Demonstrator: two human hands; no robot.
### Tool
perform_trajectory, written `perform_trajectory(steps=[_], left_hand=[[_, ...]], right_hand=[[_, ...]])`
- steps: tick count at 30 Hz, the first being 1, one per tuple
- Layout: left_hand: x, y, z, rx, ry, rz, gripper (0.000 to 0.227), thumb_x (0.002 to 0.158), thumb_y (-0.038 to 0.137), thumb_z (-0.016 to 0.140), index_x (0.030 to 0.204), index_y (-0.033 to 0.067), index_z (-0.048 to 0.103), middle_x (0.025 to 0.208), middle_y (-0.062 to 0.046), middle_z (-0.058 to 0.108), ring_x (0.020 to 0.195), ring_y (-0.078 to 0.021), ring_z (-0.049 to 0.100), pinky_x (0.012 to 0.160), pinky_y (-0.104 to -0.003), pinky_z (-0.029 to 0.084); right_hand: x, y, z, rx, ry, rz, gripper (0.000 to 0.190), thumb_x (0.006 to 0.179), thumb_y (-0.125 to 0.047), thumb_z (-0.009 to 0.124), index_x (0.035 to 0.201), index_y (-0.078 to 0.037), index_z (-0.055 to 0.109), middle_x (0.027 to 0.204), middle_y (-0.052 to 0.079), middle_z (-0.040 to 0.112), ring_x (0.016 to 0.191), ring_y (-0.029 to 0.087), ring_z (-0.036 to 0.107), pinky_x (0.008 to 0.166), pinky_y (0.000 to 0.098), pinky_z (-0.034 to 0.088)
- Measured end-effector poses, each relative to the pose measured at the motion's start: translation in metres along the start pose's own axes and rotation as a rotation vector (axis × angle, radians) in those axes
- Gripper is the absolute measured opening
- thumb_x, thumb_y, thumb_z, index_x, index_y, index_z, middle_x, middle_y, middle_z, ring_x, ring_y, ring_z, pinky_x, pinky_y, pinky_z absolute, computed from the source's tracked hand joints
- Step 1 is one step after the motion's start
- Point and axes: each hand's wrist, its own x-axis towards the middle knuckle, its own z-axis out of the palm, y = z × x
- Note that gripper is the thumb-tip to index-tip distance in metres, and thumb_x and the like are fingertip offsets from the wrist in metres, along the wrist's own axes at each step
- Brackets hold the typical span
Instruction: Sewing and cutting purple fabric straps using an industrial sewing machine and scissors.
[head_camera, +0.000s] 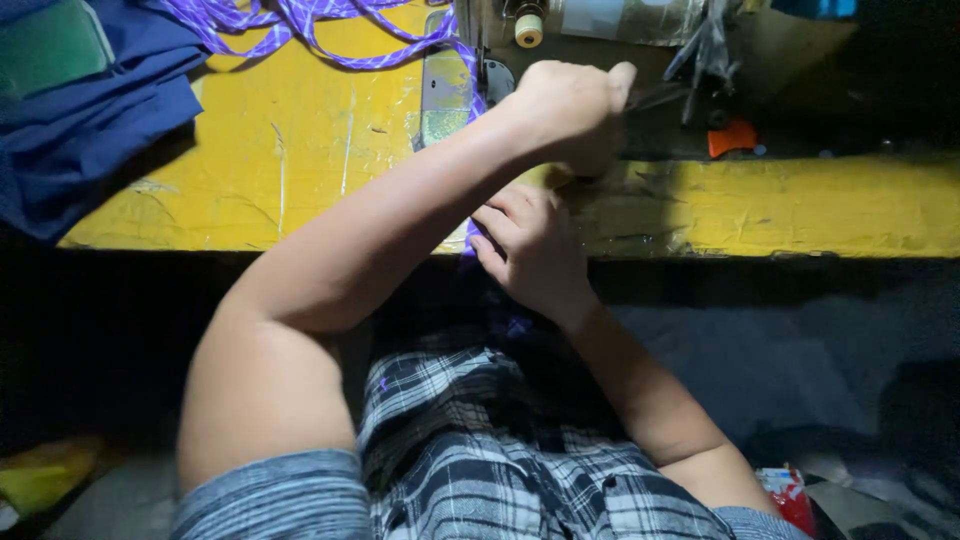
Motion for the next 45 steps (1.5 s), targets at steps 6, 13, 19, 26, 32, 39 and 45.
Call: perform_trajectory(steps=[6, 13, 19, 26, 32, 39, 45], left_hand=[[-0.123, -0.056, -0.008, -0.049, 0.105, -0.012, 0.059, 0.07, 0.021, 0.07, 0.118, 0.0155, 0.036, 0.081, -0.009, 0.066, 0.067, -0.0461, 0.064, 0.05, -0.056, 0.045], [-0.198, -0.119, -0.012, -0.043, -0.158, -0.235, 0.048, 0.072, 0.018, 0.073, 0.117, 0.0073, 0.059, 0.097, -0.021, 0.075, 0.097, -0.0467, 0.073, 0.081, -0.06, 0.058], [-0.186, -0.133, -0.006, -0.021, -0.368, -0.273, 0.049, 0.075, 0.022, 0.077, 0.121, 0.0087, 0.065, 0.102, -0.02, 0.078, 0.103, -0.0432, 0.074, 0.09, -0.057, 0.058], [-0.157, -0.146, 0.005, 0.04, -0.374, -0.204, 0.053, 0.068, 0.028, 0.081, 0.118, 0.0126, 0.069, 0.098, -0.016, 0.079, 0.101, -0.0401, 0.075, 0.087, -0.055, 0.059], [-0.141, -0.14, 0.008, 0.045, -0.292, -0.157, 0.047, 0.07, 0.022, 0.078, 0.115, 0.012, 0.072, 0.094, -0.016, 0.078, 0.096, -0.0395, 0.076, 0.084, -0.053, 0.06], [-0.19, -0.145, -0.01, -0.072, -0.251, -0.216, 0.048, 0.074, 0.02, 0.077, 0.117, 0.0065, 0.062, 0.098, -0.024, 0.076, 0.1, -0.0471, 0.072, 0.084, -0.06, 0.059], [-0.236, -0.22, 0.038, 0.1, -0.193, -0.528, 0.052, 0.075, 0.024, 0.076, 0.122, 0.01, 0.06, 0.1, -0.019, 0.078, 0.102, -0.0416, 0.075, 0.085, -0.057, 0.061]], right_hand=[[-0.004, 0.004, 0.004, -0.089, 0.085, -0.055, 0.02, 0.096, -0.031, 0.068, 0.106, -0.016, 0.075, 0.102, 0.013, 0.074, 0.093, 0.038, 0.063, 0.08, 0.0509, 0.049], [-0.008, 0.007, 0.011, -0.055, 0.163, -0.062, 0.029, 0.098, -0.04, 0.062, 0.116, -0.021, 0.074, 0.116, 0.001, 0.069, 0.113, 0.026, 0.063, 0.097, 0.0417, 0.047], [-0.009, 0.007, 0.013, -0.062, 0.149, -0.051, 0.03, 0.101, -0.041, 0.058, 0.117, -0.022, 0.074, 0.118, 0.0, 0.069, 0.117, 0.025, 0.062, 0.1, 0.0418, 0.046], [-0.006, 0.004, 0.008, -0.056, 0.138, -0.051, 0.029, 0.101, -0.039, 0.059, 0.116, -0.02, 0.074, 0.116, 0.001, 0.069, 0.116, 0.026, 0.062, 0.1, 0.0428, 0.047], [-0.007, 0.005, 0.009, -0.05, 0.143, -0.059, 0.028, 0.101, -0.038, 0.059, 0.116, -0.02, 0.074, 0.116, 0.001, 0.069, 0.114, 0.026, 0.062, 0.098, 0.043, 0.048], [-0.008, 0.006, -0.001, 0.075, 0.145, -0.146, 0.027, 0.097, -0.036, 0.068, 0.109, -0.013, 0.076, 0.107, 0.005, 0.07, 0.102, 0.028, 0.066, 0.09, 0.0403, 0.052], [-0.018, -0.001, 0.013, 0.139, 0.157, -0.19, 0.01, 0.099, -0.02, 0.066, 0.098, -0.016, 0.076, 0.093, 0.001, 0.068, 0.087, 0.024, 0.065, 0.077, 0.0346, 0.056]])
